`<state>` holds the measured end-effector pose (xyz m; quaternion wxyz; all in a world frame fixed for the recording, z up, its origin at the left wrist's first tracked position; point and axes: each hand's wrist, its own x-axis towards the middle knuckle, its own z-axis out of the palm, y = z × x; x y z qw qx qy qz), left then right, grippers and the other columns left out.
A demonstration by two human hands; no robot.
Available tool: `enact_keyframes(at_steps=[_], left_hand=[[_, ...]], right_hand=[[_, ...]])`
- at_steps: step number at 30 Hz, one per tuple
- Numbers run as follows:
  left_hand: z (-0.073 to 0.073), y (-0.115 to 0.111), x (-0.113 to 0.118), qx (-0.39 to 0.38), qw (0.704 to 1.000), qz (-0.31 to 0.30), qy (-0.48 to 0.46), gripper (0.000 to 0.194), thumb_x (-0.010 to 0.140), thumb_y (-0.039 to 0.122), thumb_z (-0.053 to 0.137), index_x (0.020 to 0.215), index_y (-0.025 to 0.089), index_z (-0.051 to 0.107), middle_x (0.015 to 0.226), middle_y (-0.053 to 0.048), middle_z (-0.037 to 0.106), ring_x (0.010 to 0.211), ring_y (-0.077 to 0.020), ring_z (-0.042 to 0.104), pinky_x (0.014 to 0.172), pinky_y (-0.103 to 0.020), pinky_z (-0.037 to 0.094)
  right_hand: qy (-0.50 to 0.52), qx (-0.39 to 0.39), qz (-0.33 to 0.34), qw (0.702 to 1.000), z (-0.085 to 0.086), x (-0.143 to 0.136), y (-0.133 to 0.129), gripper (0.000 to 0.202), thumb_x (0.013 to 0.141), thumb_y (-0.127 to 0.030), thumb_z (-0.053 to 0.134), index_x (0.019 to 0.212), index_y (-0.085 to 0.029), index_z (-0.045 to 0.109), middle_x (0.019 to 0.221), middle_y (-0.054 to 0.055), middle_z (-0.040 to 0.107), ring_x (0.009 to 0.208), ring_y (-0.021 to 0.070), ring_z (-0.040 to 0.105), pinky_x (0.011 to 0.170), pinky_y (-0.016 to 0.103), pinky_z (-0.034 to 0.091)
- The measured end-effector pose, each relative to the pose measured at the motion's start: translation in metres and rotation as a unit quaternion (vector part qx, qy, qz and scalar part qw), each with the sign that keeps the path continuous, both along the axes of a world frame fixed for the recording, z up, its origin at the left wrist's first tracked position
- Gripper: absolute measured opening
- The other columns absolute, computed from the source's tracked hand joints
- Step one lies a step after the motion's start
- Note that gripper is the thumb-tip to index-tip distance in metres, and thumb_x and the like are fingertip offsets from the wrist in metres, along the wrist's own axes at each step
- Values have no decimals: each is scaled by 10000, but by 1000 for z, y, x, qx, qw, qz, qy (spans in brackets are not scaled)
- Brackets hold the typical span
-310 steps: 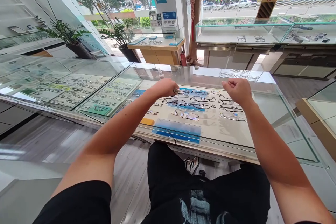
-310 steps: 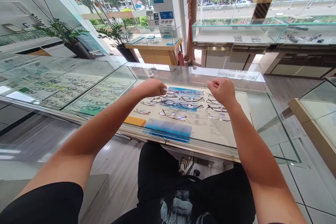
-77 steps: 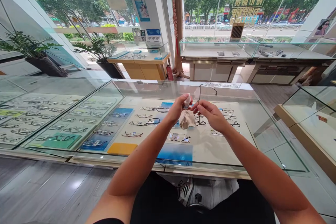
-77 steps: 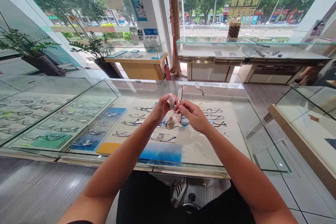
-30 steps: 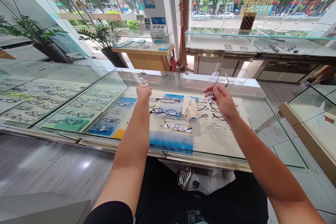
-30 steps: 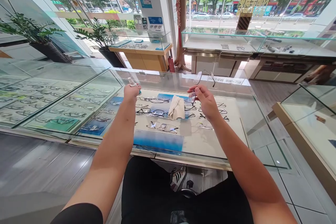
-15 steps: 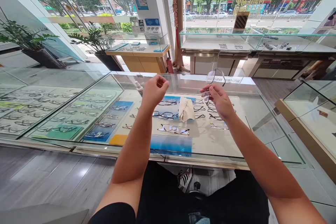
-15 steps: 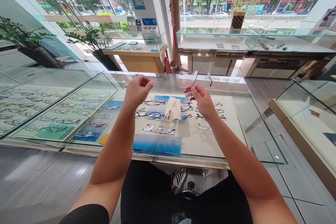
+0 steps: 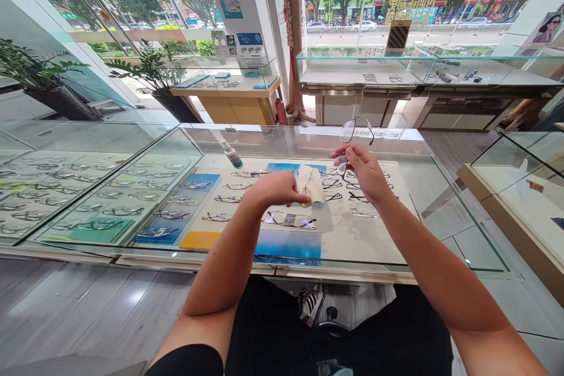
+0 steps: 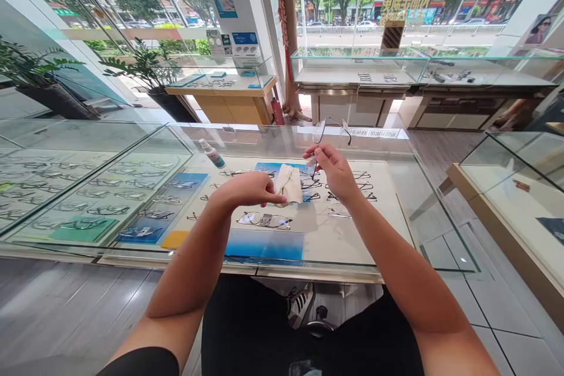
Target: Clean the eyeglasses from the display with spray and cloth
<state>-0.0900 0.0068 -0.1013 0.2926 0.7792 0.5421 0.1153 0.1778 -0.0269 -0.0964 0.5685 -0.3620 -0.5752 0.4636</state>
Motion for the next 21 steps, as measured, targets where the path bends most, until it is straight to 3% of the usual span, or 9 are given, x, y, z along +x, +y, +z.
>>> enact_keyframes(at_steps=[3,5,8,11,13,16,19,21], left_hand=[[-4,2,1,45,998,15,-50,472,546,361,962,413,268,518,395,5,445,430,-183,407,546,-325,260],[1,3,1,47,997,24,-49,450,560,272,905,411,262,482,408,6,426,441,-179,389,548,-329,250],[18,4,1,5,999,25,-42,355,688,295,823,469,250,548,509,-31,532,497,-190,429,563,-339,272],[35,6,0,-17,986,66,-150,249,801,316,704,590,231,602,671,-51,613,626,-205,522,600,-325,372],[42,8,2,-10,953,144,-266,190,813,291,656,650,221,588,712,-37,584,662,-189,521,623,-309,430],[48,10,7,-29,867,247,-433,75,812,262,633,790,191,643,771,-38,610,685,-177,553,630,-297,491],[53,8,15,-96,781,242,-567,117,829,266,629,883,166,654,811,-55,663,716,-192,630,626,-303,544],[56,5,19,-144,740,220,-619,107,824,264,645,876,171,632,793,-49,673,699,-193,652,611,-304,558]], right_hand=[[0,-1,0,1000,1,0,0,437,991,-714,691,1051,-286,757,1156,48,809,958,193,684,851,355,524],[4,1,3,1000,1,0,0,432,988,-707,703,1049,-284,761,1142,48,808,953,191,681,844,352,522],[9,7,5,1000,0,0,1,423,993,-697,707,1058,-283,769,1129,48,808,953,188,679,834,345,519],[10,15,7,1000,-1,1,1,418,1008,-686,694,1070,-280,774,1132,47,809,954,183,679,833,340,517],[16,20,10,1000,-1,1,1,416,1011,-681,697,1073,-277,778,1128,44,810,945,175,678,833,334,511],[22,28,15,999,1,1,0,404,1014,-669,707,1068,-275,780,1111,38,813,928,170,673,835,331,501],[16,43,25,999,3,1,-3,389,1031,-651,697,1059,-273,783,1111,39,814,936,177,666,865,344,504],[16,54,37,998,2,0,-4,374,1048,-633,686,1066,-273,785,1122,39,813,951,184,661,911,358,507]])
